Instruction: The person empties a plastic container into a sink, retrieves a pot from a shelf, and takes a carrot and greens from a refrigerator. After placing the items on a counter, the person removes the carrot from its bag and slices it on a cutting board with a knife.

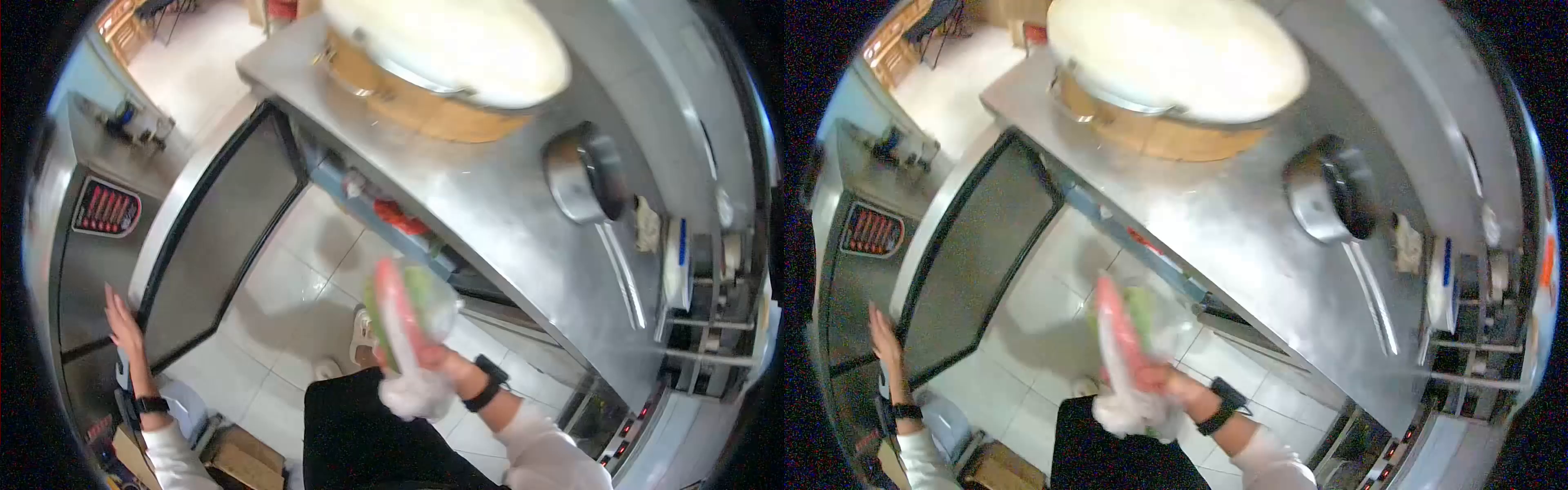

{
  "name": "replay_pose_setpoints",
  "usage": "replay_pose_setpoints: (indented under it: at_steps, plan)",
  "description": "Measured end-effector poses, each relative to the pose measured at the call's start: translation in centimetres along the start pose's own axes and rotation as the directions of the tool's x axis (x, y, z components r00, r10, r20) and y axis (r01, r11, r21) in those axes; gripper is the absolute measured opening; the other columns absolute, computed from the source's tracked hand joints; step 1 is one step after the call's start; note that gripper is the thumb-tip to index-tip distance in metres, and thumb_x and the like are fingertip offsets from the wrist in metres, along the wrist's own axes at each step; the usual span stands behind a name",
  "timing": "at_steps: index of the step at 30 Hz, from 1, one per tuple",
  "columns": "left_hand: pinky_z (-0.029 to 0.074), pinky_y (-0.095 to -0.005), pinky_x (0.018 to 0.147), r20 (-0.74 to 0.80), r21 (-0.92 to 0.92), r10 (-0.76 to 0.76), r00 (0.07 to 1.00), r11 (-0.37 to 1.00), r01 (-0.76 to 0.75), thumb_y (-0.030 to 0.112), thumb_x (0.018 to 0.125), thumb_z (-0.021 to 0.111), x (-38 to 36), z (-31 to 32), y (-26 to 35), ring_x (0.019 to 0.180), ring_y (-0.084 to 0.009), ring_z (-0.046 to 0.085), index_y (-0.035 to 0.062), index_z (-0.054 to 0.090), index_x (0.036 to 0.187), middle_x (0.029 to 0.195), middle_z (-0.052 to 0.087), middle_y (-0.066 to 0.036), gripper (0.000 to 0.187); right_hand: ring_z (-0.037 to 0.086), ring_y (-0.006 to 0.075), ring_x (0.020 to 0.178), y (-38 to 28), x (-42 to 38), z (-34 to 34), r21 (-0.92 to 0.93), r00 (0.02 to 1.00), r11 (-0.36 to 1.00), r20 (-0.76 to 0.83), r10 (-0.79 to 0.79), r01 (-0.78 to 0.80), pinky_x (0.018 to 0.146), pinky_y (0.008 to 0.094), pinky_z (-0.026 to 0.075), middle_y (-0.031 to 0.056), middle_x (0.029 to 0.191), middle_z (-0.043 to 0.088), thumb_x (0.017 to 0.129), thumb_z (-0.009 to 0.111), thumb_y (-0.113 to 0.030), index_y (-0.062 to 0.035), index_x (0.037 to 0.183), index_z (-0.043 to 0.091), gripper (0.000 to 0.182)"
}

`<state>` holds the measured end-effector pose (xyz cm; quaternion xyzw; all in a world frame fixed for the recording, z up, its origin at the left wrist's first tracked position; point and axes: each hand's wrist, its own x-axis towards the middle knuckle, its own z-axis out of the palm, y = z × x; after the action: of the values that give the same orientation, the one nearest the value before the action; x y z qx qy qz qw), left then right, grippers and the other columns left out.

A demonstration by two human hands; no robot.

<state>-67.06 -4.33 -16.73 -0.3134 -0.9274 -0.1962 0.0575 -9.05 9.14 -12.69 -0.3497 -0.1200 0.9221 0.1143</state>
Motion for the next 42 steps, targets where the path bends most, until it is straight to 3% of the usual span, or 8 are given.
replay_pose_setpoints:
  at_steps: [6, 8, 16, 23, 26, 34, 36, 42]
  plan:
    - [0.030, -0.0379, 0.095, 0.491, 0.115, -0.206, 0.846, 0.978, 0.172, 0.059, 0.085, 0.022, -2.1, -4.4, 3.3, 0.113, -0.0326, 0.044, 0.0105, 0.046, 0.122, 0.119, 0.051, -0.014, 0.066, 0.056, 0.0218, 0.088, -7.3, -18.6, 1.1, -0.275, 0.742, 0.823, -0.357, -0.568, 0.498, 0.073, 0.0339, 0.050, 0.0127, 0.103, 0.054, 0.074, 0.065, -0.037, -0.0024, 0.128, 0.033, 0.071]
    - [0.028, -0.0348, 0.098, 0.444, 0.060, -0.090, 0.891, 0.996, 0.071, 0.057, 0.087, 0.023, -4.9, -4.0, 2.7, 0.118, -0.0310, 0.040, 0.0089, 0.043, 0.125, 0.125, 0.046, -0.014, 0.065, 0.057, 0.0171, 0.080, -7.8, -22.2, -3.9, -0.600, 0.493, 0.666, -0.457, -0.741, 0.444, 0.066, 0.0289, 0.049, 0.0095, 0.092, 0.056, 0.072, 0.066, -0.037, -0.0022, 0.118, 0.043, 0.062]
    - [0.024, -0.0296, 0.100, 0.714, -0.293, -0.097, 0.693, 0.858, 0.421, 0.050, 0.091, 0.025, -20.7, -5.7, 11.5, 0.119, -0.0195, 0.034, 0.0004, 0.026, 0.133, 0.129, 0.037, -0.013, 0.065, 0.047, 0.0088, 0.066, -23.4, -15.8, -2.8, -0.923, 0.698, -0.018, -0.277, -0.660, -0.383, 0.058, 0.0249, 0.037, -0.0010, 0.075, 0.053, 0.077, 0.057, -0.035, 0.0019, 0.092, 0.058, 0.040]
    - [0.027, -0.0344, 0.099, 0.899, -0.373, -0.022, 0.437, 0.484, 0.791, 0.041, 0.092, 0.032, -31.6, -6.0, 28.0, 0.120, -0.0247, 0.033, 0.0051, 0.016, 0.137, 0.130, 0.034, -0.014, 0.059, 0.052, 0.0295, 0.099, -27.7, -12.6, -8.0, -0.616, 0.496, -0.646, 0.429, -0.755, -0.451, 0.085, 0.0332, 0.038, 0.0192, 0.108, 0.054, 0.079, 0.058, -0.020, 0.0052, 0.116, 0.044, 0.047]
    - [0.018, -0.0312, 0.104, 0.739, -0.624, 0.204, 0.642, 0.567, 0.538, 0.040, 0.091, 0.035, -39.3, -3.7, 34.5, 0.129, -0.0234, 0.022, 0.0000, 0.012, 0.136, 0.137, 0.027, -0.015, 0.065, 0.049, 0.0327, 0.103, -22.0, -15.2, -2.8, -0.402, 0.235, -0.751, 0.779, -0.581, -0.524, 0.090, 0.0377, 0.036, 0.0197, 0.113, 0.051, 0.076, 0.062, -0.012, 0.0028, 0.118, 0.044, 0.048]
    - [0.037, -0.0316, 0.091, 0.930, -0.354, 0.330, 0.160, 0.695, 0.626, 0.016, 0.088, 0.050, -49.7, -6.0, 30.9, 0.108, -0.0216, 0.048, 0.0037, 0.049, 0.116, 0.119, 0.050, -0.012, 0.031, 0.048, 0.0286, 0.086, -8.8, -27.8, -15.7, -0.810, 0.520, -0.517, 0.327, -0.789, -0.275, 0.075, 0.0370, 0.037, 0.0147, 0.092, 0.050, 0.072, 0.056, -0.007, -0.0017, 0.096, 0.050, 0.025]
    - [0.038, -0.0315, 0.091, 0.932, -0.347, 0.331, 0.146, 0.705, 0.618, 0.016, 0.086, 0.052, -51.0, -7.4, 29.1, 0.107, -0.0213, 0.049, 0.0032, 0.050, 0.114, 0.116, 0.052, -0.012, 0.031, 0.048, 0.0283, 0.084, -8.7, -29.7, -17.6, -0.921, 0.444, -0.261, 0.113, -0.889, -0.288, 0.072, 0.0358, 0.037, 0.0138, 0.089, 0.049, 0.072, 0.056, -0.011, -0.0024, 0.093, 0.049, 0.024]
    - [0.037, -0.0325, 0.091, 0.861, -0.468, 0.347, 0.372, 0.828, 0.310, 0.015, 0.080, 0.060, -54.0, -10.1, 30.7, 0.102, -0.0226, 0.051, 0.0039, 0.051, 0.113, 0.108, 0.056, -0.013, 0.036, 0.048, 0.0290, 0.083, -9.4, -30.4, -17.1, -0.725, 0.633, -0.686, 0.505, -0.586, -0.057, 0.071, 0.0379, 0.036, 0.0107, 0.086, 0.050, 0.065, 0.066, -0.021, -0.0066, 0.086, 0.047, 0.032]
